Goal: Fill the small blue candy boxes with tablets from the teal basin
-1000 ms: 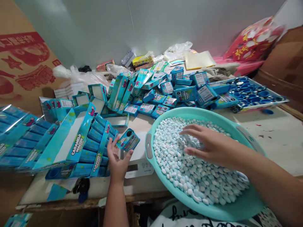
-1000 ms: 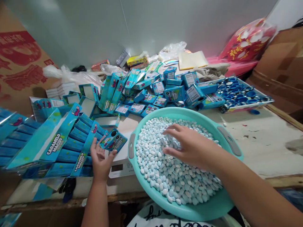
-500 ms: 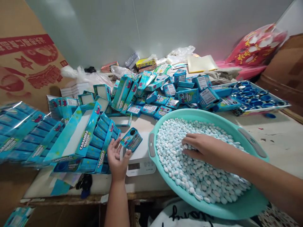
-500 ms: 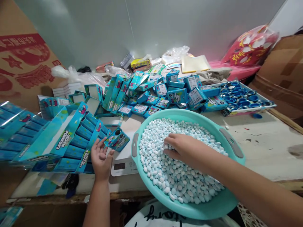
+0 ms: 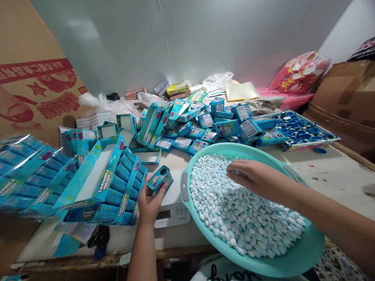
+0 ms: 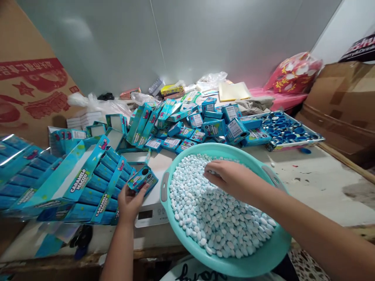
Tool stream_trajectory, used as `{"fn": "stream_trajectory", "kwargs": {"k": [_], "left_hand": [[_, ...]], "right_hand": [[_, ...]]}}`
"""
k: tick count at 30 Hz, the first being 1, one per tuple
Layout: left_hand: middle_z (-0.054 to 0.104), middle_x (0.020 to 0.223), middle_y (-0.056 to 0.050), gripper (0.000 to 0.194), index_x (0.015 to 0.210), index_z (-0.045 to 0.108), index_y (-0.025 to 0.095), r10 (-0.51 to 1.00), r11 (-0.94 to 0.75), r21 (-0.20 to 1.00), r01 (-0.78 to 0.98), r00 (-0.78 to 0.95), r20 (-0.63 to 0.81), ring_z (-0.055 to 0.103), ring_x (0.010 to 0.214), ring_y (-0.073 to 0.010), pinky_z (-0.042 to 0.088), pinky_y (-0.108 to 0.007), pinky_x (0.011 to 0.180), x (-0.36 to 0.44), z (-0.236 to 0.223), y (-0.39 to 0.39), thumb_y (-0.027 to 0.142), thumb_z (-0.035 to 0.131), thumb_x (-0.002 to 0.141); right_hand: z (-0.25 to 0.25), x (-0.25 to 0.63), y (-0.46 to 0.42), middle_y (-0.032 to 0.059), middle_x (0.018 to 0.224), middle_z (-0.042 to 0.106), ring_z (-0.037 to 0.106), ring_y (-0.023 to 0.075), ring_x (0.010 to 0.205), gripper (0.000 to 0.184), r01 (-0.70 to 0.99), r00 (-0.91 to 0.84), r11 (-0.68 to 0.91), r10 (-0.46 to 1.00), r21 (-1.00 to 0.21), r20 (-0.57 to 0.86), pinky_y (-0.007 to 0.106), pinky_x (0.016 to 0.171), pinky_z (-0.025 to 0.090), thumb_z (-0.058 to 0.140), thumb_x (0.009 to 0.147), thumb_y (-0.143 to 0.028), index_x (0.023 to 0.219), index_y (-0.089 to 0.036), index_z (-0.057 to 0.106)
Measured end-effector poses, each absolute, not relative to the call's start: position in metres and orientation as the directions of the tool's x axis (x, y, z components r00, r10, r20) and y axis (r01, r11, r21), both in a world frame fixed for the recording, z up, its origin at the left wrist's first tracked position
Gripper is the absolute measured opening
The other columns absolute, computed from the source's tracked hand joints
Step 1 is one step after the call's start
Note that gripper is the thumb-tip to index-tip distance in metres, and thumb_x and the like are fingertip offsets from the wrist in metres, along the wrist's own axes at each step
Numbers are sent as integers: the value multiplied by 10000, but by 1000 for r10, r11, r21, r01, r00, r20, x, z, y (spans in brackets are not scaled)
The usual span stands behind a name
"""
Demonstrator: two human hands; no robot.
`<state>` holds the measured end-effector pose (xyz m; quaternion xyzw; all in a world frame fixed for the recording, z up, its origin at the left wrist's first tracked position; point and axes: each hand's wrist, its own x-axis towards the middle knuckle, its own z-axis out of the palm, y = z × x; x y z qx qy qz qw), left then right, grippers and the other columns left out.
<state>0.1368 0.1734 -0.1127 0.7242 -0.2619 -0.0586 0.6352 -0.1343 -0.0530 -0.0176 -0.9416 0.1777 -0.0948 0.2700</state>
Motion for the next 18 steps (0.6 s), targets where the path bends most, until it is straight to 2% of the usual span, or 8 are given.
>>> {"fn": "stream_trajectory", "kwargs": {"k": [3,6,9,12,15,18], "left_hand": [[739,1155,-111,589,1217,694,179,-427,3,935,-355,845,322,724,1055,-285,610,-413,943,121,-81,162,420,884,714],[750,1129,-81,593,1280,676,198,-506,74,906,-418,767,395,738,970,-249,628,-343,844,85,-40,139,399,864,754],[742,1175,-76,496,1286,688,222,-743,43,867,-496,564,360,716,1051,-255,595,-368,945,42,-17,112,374,805,829],[748,1146,-76,421,1267,688,218,-851,69,869,-489,425,307,709,1052,-254,572,-387,987,10,-21,91,371,749,879],[737,1163,-70,401,1282,671,238,-883,114,861,-495,346,316,703,1056,-250,567,-374,973,-1,-34,81,345,720,899],[725,1194,-64,399,1282,675,265,-881,139,833,-535,317,351,696,1075,-256,565,-362,954,3,-42,80,346,727,895]], "right_hand": [[-12,-133,-55,24,746,627,547,169,649,319,-274,837,-513,-544,-813,61,296,580,392,526,1003,-458,837,-211,643],[1,-127,-58,-5,650,551,447,122,530,324,-85,703,-137,-710,-987,38,262,478,312,620,924,-465,737,-201,614],[20,-118,-61,-21,642,538,429,102,504,259,227,590,121,-806,-966,37,228,443,276,715,833,-414,739,-196,612],[30,-111,-61,-37,644,532,429,90,493,239,453,533,204,-842,-868,80,205,431,280,764,771,-374,745,-194,608],[28,-105,-58,-50,648,514,430,80,482,230,559,533,255,-839,-789,107,194,429,283,750,778,-356,743,-192,593],[20,-101,-55,-51,665,509,435,79,480,201,576,530,263,-841,-774,109,200,440,302,712,817,-343,761,-193,590]]}}
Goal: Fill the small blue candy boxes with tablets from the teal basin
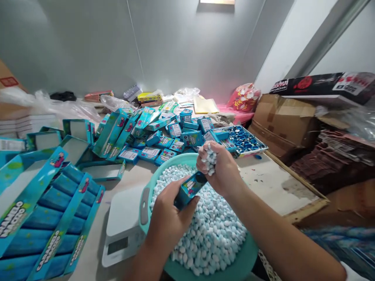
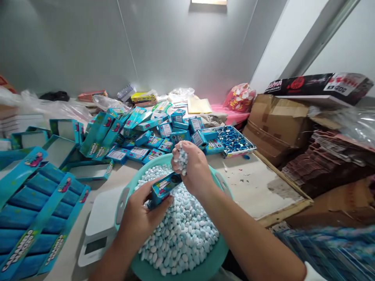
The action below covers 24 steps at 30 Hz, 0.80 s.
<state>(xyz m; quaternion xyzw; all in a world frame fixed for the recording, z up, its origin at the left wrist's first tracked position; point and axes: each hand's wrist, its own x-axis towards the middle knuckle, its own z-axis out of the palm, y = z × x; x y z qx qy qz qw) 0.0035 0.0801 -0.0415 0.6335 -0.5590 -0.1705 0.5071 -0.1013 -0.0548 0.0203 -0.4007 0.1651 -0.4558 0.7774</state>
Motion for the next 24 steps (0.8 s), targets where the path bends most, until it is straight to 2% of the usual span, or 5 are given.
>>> {"fn": "stream_trajectory", "kwargs": {"k": [5,9,16,24], "left_hand": [[720,1201,-50,405,1294,664,293,-888,156,826,-542,289,358,699,1065,-254,571,-348,917,11,-41,82,343,726,897],[719,1193,-46,402,1296,658,294,-887,166,812,-559,276,371,696,1063,-246,569,-333,903,11,-42,81,335,723,901],[717,1208,-26,417,1314,640,322,-883,181,781,-597,251,396,689,1087,-235,560,-318,916,12,-41,81,323,721,905],[732,1191,-50,422,1294,670,296,-866,182,771,-610,272,420,704,1074,-256,588,-349,929,9,-42,84,315,743,878]], "right_hand": [[18,-99,-53,-40,678,509,448,91,506,215,519,522,254,-851,-816,67,214,476,355,688,849,-361,754,-191,597],[18,-100,-54,-39,652,509,465,103,533,207,536,529,318,-848,-782,18,212,509,391,696,844,-365,768,-192,613],[18,-102,-53,-50,610,476,498,124,563,271,530,535,345,-845,-774,-9,227,554,433,689,835,-394,711,-210,535],[21,-105,-56,-74,590,394,438,92,498,238,583,521,383,-853,-717,-32,210,528,402,643,846,-329,704,-209,493]]}}
